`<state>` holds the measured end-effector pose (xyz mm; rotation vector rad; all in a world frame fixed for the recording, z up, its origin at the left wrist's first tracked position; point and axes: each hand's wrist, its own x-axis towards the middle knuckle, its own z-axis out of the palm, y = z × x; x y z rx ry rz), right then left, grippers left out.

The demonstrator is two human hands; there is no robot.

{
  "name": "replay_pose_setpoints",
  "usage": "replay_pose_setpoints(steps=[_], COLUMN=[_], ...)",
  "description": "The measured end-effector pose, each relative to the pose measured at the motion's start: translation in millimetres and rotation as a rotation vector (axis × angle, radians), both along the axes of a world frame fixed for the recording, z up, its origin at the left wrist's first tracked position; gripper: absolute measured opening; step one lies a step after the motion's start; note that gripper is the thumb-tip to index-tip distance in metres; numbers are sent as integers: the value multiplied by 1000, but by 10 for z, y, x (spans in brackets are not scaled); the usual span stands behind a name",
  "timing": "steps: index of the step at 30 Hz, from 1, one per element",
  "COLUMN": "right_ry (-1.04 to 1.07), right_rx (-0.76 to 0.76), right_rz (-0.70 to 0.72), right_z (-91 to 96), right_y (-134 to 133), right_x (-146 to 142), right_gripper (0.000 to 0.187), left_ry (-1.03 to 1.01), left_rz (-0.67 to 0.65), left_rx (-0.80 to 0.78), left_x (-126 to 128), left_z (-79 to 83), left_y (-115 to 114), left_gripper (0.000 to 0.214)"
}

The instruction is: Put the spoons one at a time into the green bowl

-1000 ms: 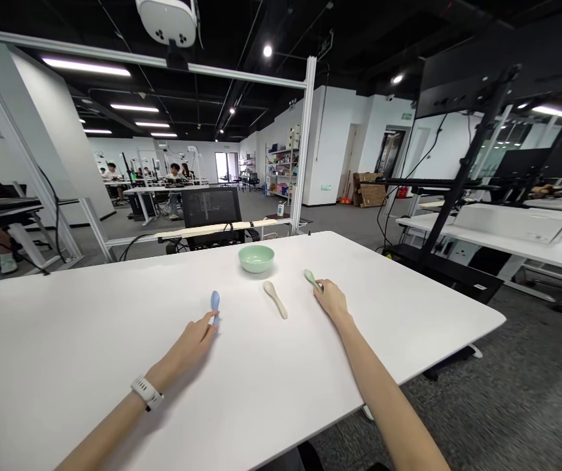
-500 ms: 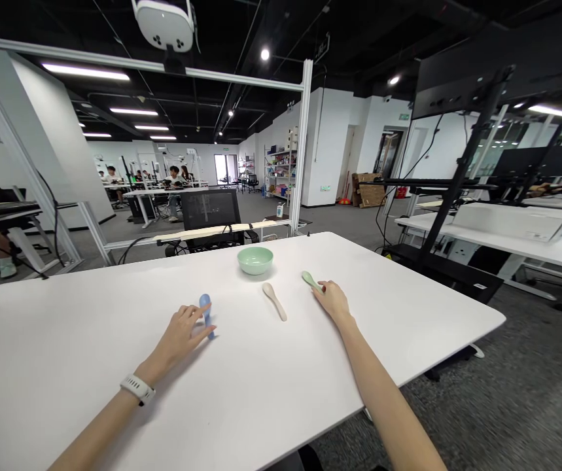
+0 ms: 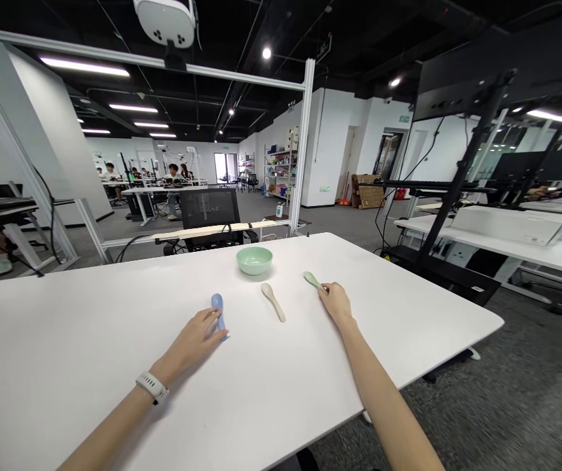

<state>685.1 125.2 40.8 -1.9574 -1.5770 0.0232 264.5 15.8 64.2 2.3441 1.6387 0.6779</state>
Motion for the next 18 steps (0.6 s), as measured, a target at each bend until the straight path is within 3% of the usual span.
replay_pose_setpoints(steps=[18], right_ry=[6], right_rx=[1], right_rz=[3], right_z=[-6], right_y=[-12], right_x=[-25], right_gripper=[32], left_ry=[-5], left_rz=[-11], left_rx=[-37], left_x=[23], left_z=[63], left_y=[-59], left_gripper=[56])
